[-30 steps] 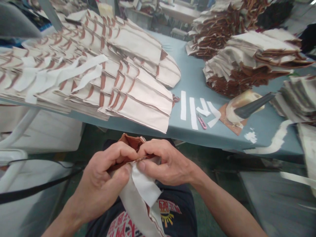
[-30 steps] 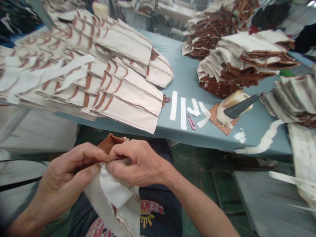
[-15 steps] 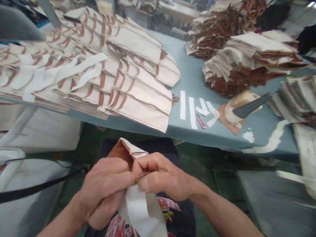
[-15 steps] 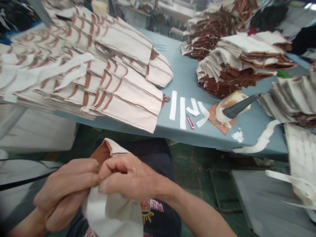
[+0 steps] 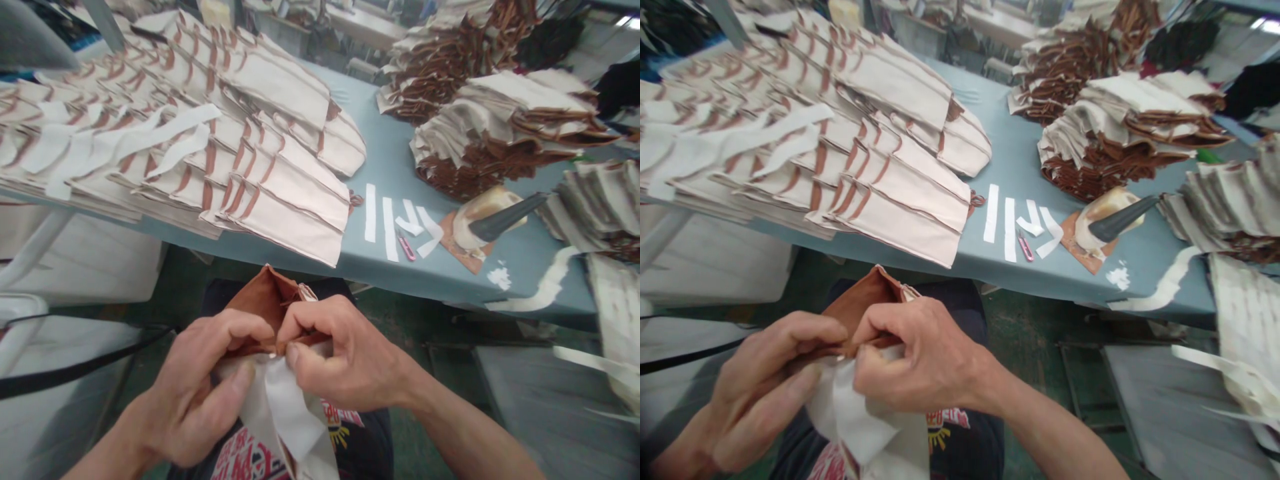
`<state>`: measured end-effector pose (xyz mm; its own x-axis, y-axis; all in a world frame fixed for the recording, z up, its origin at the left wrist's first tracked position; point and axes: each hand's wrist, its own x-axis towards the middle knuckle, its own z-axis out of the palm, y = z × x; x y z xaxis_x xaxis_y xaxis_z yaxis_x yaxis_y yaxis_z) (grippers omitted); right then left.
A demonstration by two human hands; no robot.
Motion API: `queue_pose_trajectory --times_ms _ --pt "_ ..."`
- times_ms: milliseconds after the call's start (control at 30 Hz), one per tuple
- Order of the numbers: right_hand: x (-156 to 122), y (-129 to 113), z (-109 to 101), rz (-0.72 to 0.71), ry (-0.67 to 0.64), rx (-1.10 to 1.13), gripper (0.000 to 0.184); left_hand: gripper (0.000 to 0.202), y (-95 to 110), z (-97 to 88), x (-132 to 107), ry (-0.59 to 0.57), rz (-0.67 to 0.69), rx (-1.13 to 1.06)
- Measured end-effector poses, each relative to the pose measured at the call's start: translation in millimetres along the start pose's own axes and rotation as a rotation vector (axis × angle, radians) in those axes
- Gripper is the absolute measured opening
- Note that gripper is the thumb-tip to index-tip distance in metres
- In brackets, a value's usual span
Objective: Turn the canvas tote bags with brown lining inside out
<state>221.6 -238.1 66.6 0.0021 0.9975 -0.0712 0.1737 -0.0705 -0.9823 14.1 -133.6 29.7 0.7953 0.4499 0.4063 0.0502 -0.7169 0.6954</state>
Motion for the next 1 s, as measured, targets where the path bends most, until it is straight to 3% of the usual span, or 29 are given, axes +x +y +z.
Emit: queue_pose_trajectory --times_ms 100,200,300,433,533,733,867,1000 --pt "-4.5 1.7 0.5 -0.284 0.14 -0.285 0.013 0.026 -2.1 -9.8 7.0 -0.108 0.052 -0.029" --pt "-6.1 5.3 0.8 -0.436 0.228 -0.445 0.014 0.031 -5.9 -12.9 16.6 -0.186 0.119 0.017" --pt "-7.7 9.0 0.7 -0.477 0.256 -0.468 0.014 0.032 -7.6 -9.4 24.7 -0.174 0.287 0.154" --pt "-10.3 17.2 2.3 -0.358 0.242 -0.349 0.014 0.03 -8.8 -4.1 28.6 -0.133 0.427 0.291" --pt "-10.3 25.1 3.1 -0.279 0.2 -0.238 0.014 0.029 -11.6 -3.8 23.8 -0.152 0.374 0.244" --pt "-10.0 31.0 -3.6 -0.534 0.19 -0.379 0.015 0.023 -8.3 -13.2 20.0 -0.343 0.127 -0.1" --pt "-12.2 23.8 -10.5 -0.583 0.135 -0.467 0.016 0.022 1.0 -20.7 41.2 -0.403 0.048 -0.164" --pt "-17.5 11.8 -15.6 -0.59 0.103 -0.566 0.019 0.042 5.7 -29.7 66.7 -0.565 -0.038 -0.222"
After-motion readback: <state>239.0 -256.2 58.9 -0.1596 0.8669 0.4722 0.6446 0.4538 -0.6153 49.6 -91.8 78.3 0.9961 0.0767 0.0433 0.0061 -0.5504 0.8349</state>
